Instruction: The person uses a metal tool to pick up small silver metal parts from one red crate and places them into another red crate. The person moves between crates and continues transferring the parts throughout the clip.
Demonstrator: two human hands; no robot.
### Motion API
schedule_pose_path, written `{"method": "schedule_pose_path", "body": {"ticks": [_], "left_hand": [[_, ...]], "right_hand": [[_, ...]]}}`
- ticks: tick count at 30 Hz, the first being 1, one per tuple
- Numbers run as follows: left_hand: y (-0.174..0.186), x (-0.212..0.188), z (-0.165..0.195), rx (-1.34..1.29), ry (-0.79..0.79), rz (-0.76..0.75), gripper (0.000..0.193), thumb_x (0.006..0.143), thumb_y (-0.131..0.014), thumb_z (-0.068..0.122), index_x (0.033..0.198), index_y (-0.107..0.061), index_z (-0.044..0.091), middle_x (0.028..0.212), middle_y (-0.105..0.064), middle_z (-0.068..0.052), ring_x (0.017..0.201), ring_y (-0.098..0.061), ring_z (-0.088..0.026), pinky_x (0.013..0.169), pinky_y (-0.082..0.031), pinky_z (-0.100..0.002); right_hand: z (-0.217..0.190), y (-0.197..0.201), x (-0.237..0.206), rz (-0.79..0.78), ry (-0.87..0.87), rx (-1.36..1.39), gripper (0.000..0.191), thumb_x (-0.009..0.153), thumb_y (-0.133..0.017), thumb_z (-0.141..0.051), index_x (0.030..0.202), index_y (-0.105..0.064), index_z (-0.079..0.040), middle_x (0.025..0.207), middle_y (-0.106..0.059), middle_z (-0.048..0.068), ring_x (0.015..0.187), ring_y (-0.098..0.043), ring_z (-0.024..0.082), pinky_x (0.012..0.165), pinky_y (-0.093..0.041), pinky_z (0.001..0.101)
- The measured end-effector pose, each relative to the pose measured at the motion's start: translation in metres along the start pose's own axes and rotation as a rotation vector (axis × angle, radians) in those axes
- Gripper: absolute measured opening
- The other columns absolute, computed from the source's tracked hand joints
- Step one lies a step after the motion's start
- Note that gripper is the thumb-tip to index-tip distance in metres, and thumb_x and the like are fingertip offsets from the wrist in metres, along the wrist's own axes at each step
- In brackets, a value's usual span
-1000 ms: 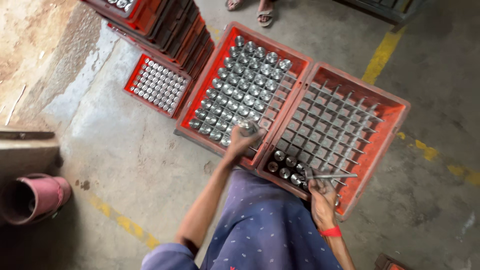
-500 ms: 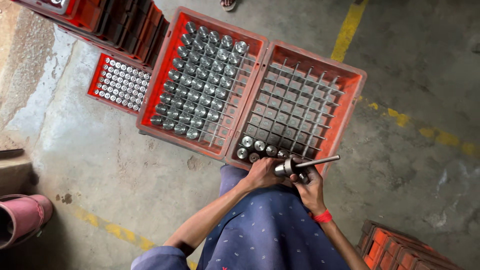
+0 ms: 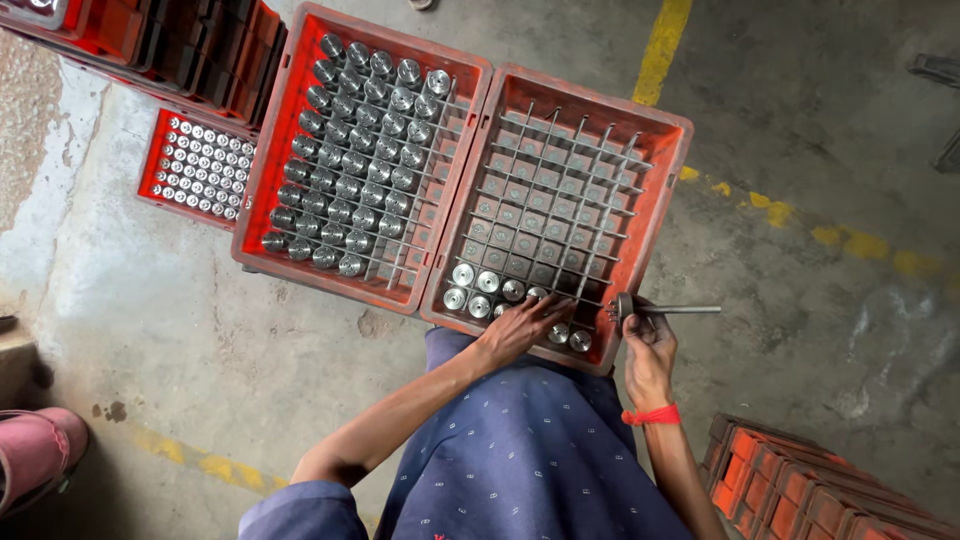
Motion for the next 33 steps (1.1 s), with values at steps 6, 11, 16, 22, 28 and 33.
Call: {"method": "schedule_pose_path", "body": {"ticks": [6, 11, 16, 22, 28, 33], "left_hand": [[0.039, -0.031, -0.042, -0.368, 0.393, 0.004, 0.030, 0.093, -0.067, 0.003, 0.122, -0.066, 0.010, 0.103, -0.067, -0.013, 0.092, -0.068, -0.032, 0.074, -0.056, -0.042], [0.144, -0.075, -0.131, 0.053, 0.599, 0.251, 0.030, 0.083, -0.069, 0.005, 0.113, -0.067, 0.009, 0.108, -0.064, -0.015, 0.104, -0.062, -0.038, 0.089, -0.052, -0.047], [0.177, -0.091, -0.191, 0.324, 0.762, 0.179, 0.055, 0.075, -0.083, 0.027, 0.123, -0.069, 0.004, 0.139, -0.046, -0.029, 0.129, -0.042, -0.049, 0.101, -0.038, -0.058], [0.209, -0.088, -0.194, 0.092, 0.676, 0.246, 0.047, 0.074, -0.086, 0.026, 0.114, -0.073, 0.005, 0.134, -0.054, -0.023, 0.138, -0.044, -0.040, 0.110, -0.039, -0.053], [0.223, -0.110, -0.187, -1.196, 0.811, 0.735, 0.047, 0.073, -0.081, 0.021, 0.118, -0.070, 0.008, 0.111, -0.071, -0.008, 0.108, -0.065, -0.024, 0.098, -0.052, -0.039], [0.128, -0.079, -0.154, -1.034, 0.979, 0.563, 0.038, 0.081, -0.082, 0.017, 0.106, -0.063, -0.004, 0.081, -0.070, -0.017, 0.075, -0.068, -0.030, 0.069, -0.053, -0.044]], "right_hand": [[0.022, -0.011, -0.021, 0.105, -0.096, 0.023, 0.030, 0.092, -0.058, 0.012, 0.121, -0.057, 0.008, 0.106, -0.067, 0.004, 0.099, -0.064, 0.011, 0.092, -0.050, 0.0238], [0.026, -0.030, -0.038, 0.067, -0.079, 0.073, 0.028, 0.099, -0.062, 0.010, 0.126, -0.059, 0.006, 0.103, -0.063, 0.003, 0.095, -0.059, 0.009, 0.090, -0.049, 0.0224], [0.052, -0.054, -0.029, 0.073, -0.084, 0.052, 0.035, 0.092, -0.064, 0.009, 0.125, -0.059, 0.000, 0.104, -0.063, -0.001, 0.095, -0.058, 0.006, 0.089, -0.048, 0.0206], [0.069, -0.086, -0.024, -0.032, -0.099, 0.046, 0.025, 0.101, -0.065, 0.008, 0.123, -0.054, 0.007, 0.108, -0.063, 0.003, 0.101, -0.059, 0.011, 0.092, -0.048, 0.0246], [0.057, -0.126, -0.028, -0.004, -0.242, -0.045, 0.040, 0.092, -0.059, 0.008, 0.133, -0.056, 0.005, 0.119, -0.068, 0.008, 0.105, -0.063, 0.011, 0.093, -0.050, 0.0237], [0.034, -0.174, -0.019, -0.251, -0.117, -0.056, 0.053, 0.087, -0.060, 0.014, 0.139, -0.058, 0.006, 0.115, -0.062, 0.010, 0.101, -0.061, 0.014, 0.091, -0.052, 0.0264]]}}
Point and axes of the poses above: each hand's wrist, its own x-axis towards the middle knuckle, its own y-axis out of the back of the hand, z = x × y, the point moved 5 cm from there along x, towards the middle knuckle
